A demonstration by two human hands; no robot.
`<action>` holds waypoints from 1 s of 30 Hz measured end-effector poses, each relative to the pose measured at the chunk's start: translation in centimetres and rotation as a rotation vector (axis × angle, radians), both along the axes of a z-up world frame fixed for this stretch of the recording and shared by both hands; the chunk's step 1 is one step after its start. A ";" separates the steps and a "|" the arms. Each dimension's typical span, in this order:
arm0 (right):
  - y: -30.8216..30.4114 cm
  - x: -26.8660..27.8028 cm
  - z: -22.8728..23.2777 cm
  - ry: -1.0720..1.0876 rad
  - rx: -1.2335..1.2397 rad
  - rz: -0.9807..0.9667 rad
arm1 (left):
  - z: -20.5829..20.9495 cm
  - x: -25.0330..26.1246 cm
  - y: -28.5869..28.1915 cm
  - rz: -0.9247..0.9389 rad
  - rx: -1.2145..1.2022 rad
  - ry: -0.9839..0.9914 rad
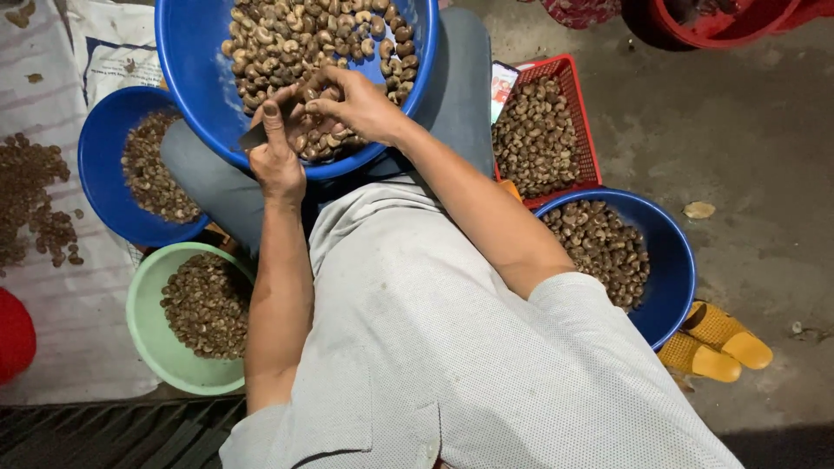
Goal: A person manually peels or shells cashew nuts using a small knife while sitting on the floor.
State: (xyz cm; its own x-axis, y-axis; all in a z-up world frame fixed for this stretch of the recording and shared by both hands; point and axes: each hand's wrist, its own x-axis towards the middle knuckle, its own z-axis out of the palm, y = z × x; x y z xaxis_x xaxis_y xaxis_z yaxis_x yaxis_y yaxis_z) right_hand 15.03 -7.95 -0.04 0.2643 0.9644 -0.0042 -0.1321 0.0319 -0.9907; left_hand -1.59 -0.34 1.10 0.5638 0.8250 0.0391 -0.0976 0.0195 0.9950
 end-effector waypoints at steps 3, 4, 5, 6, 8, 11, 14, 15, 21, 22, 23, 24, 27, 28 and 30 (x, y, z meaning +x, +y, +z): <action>0.2 0.0 -0.6 -0.042 0.005 -0.009 | 0.8 0.1 -0.3 -0.084 0.052 0.016; 0.1 -0.1 -0.5 -0.044 0.005 -0.009 | 0.6 0.1 -0.2 -0.084 0.053 0.014; 0.0 -0.2 -0.3 -0.059 0.004 -0.006 | 0.3 0.1 -0.1 -0.037 0.043 0.004; 0.0 -0.2 -0.2 -0.073 0.003 -0.004 | 0.1 0.2 0.0 0.008 0.033 -0.006; -0.1 -0.1 -0.2 -0.055 0.014 0.001 | 0.4 0.1 0.0 -0.017 0.010 -0.003; 0.0 -0.1 -0.1 -0.099 -0.008 -0.028 | 0.2 0.0 0.0 -0.037 -0.019 0.007; 0.3 -0.2 -0.5 -0.201 -0.048 -0.093 | 0.1 0.0 0.1 -0.018 -0.027 0.002; 0.4 -0.2 -0.7 -0.240 -0.053 -0.124 | 0.1 0.1 0.1 -0.003 -0.028 -0.012; 0.1 0.0 0.2 -0.039 0.026 -0.135 | 1.3 0.1 -0.6 -0.076 -0.007 -0.007; 0.2 -0.1 0.1 -0.038 0.026 -0.136 | 1.1 0.1 -0.4 -0.077 -0.007 -0.006; 0.2 -0.1 0.0 -0.040 0.020 -0.135 | 0.9 0.1 -0.3 -0.057 -0.041 -0.023; 0.3 -0.1 -0.1 -0.042 0.015 -0.132 | 0.7 0.0 -0.1 -0.036 -0.076 -0.041; 0.7 0.0 -1.1 -0.140 0.019 -0.147 | 0.4 -0.1 0.0 -0.038 -0.061 -0.018; 0.6 -0.1 -1.1 -0.139 0.020 -0.148 | 1.0 0.0 -0.3 -0.038 -0.061 -0.018; 0.5 -0.1 -1.2 -0.227 0.053 -0.160 | 2.0 0.4 -0.9 -0.075 0.038 0.075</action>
